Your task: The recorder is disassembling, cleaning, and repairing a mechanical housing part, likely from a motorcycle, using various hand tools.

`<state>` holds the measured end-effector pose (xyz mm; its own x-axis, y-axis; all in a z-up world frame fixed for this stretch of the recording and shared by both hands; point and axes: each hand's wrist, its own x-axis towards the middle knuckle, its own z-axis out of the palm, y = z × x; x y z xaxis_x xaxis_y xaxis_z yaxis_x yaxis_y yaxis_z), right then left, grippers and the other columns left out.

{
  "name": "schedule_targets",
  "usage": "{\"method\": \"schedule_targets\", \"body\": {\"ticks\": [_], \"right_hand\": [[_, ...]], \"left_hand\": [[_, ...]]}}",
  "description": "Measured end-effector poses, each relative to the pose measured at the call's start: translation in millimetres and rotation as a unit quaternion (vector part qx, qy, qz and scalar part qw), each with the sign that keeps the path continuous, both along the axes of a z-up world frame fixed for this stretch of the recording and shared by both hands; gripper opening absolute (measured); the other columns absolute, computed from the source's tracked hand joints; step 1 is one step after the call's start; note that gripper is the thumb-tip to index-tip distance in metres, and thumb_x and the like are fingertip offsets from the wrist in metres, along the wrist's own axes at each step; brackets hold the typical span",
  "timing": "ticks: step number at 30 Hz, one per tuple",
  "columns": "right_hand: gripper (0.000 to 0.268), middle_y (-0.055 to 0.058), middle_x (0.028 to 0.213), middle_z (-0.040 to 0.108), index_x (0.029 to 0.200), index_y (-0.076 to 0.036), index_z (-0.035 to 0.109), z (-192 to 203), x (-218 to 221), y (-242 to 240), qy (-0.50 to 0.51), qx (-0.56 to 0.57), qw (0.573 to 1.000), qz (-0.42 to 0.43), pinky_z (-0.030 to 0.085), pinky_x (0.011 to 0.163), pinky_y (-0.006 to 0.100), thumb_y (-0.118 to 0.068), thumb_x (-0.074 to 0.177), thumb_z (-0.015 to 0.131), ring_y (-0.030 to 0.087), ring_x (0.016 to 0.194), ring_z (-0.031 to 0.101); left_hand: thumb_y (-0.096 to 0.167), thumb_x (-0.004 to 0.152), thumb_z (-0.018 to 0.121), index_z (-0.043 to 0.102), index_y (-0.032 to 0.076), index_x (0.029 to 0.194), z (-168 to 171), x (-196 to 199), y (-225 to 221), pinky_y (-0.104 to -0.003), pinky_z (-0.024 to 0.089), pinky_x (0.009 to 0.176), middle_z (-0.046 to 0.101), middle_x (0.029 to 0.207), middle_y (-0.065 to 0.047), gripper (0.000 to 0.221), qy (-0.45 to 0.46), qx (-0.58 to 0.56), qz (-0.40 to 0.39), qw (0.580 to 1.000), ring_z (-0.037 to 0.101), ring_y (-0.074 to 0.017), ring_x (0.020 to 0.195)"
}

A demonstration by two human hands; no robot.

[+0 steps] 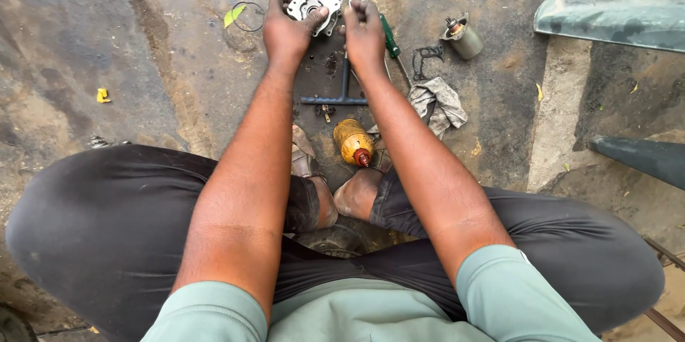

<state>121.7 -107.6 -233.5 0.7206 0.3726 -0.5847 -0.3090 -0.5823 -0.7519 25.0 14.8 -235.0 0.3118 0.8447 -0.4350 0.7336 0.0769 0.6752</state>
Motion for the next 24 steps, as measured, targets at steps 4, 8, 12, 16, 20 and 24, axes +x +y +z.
{"method": "schedule_targets", "body": {"ticks": [4,8,12,16,20,24], "right_hand": [[0.035,0.002,0.105,0.070,0.131,-0.014,0.063,-1.0,13.8,-6.5,-0.075,0.007,0.996,0.053,0.059,0.060,0.024,-0.028,0.099,0.069,0.011,0.082,0.070],[0.036,0.001,0.100,0.071,0.130,-0.015,0.067,-2.6,13.2,-5.3,-0.093,0.016,0.989,0.115,0.061,0.065,0.026,-0.030,0.098,0.075,0.010,0.086,0.070],[0.033,0.001,0.097,0.068,0.127,-0.015,0.067,5.3,13.2,-1.3,-0.011,0.008,0.996,0.084,0.062,0.058,0.026,-0.028,0.097,0.073,0.009,0.081,0.069],[0.030,0.003,0.097,0.070,0.124,-0.011,0.066,5.6,20.7,-0.7,0.052,0.039,0.996,0.058,0.061,0.059,0.025,-0.024,0.098,0.070,0.010,0.077,0.071],[0.027,0.007,0.100,0.073,0.121,-0.006,0.063,24.4,38.9,5.0,0.135,0.101,0.986,-0.010,0.062,0.059,0.028,-0.022,0.099,0.068,0.016,0.074,0.074],[0.027,0.010,0.098,0.073,0.117,-0.006,0.060,95.5,67.0,11.5,0.144,0.156,0.977,-0.011,0.064,0.058,0.030,-0.024,0.098,0.068,0.019,0.073,0.076]], "left_hand": [[0.040,0.070,0.095,0.064,0.009,0.113,-16.0,0.3,-4.9,-0.036,0.060,0.086,0.076,0.107,-0.006,0.061,-0.031,-0.065,-0.015,0.997,0.075,-0.0206,0.098],[0.032,0.079,0.097,0.067,0.009,0.114,-23.1,-4.1,-6.3,-0.035,0.060,0.087,0.078,0.109,-0.007,0.050,-0.059,-0.013,-0.042,0.997,0.075,-0.0203,0.099],[0.026,0.080,0.087,0.054,0.005,0.126,18.2,6.6,3.0,-0.034,0.066,0.069,0.068,0.113,-0.010,0.061,-0.063,-0.193,0.058,0.978,0.075,-0.0195,0.094],[0.035,0.087,0.075,0.056,0.006,0.131,-17.7,7.2,6.7,-0.028,0.063,0.064,0.075,0.112,-0.008,0.056,-0.090,-0.309,0.077,0.944,0.076,-0.0163,0.094],[0.039,0.088,0.078,0.064,0.005,0.125,11.9,24.8,19.0,-0.025,0.062,0.062,0.077,0.108,-0.007,0.052,-0.114,-0.315,0.087,0.938,0.074,-0.0139,0.090],[0.032,0.084,0.081,0.061,0.006,0.117,88.7,53.7,32.6,-0.031,0.064,0.060,0.075,0.099,-0.008,0.046,-0.240,-0.312,0.097,0.914,0.075,-0.0164,0.081]]}}
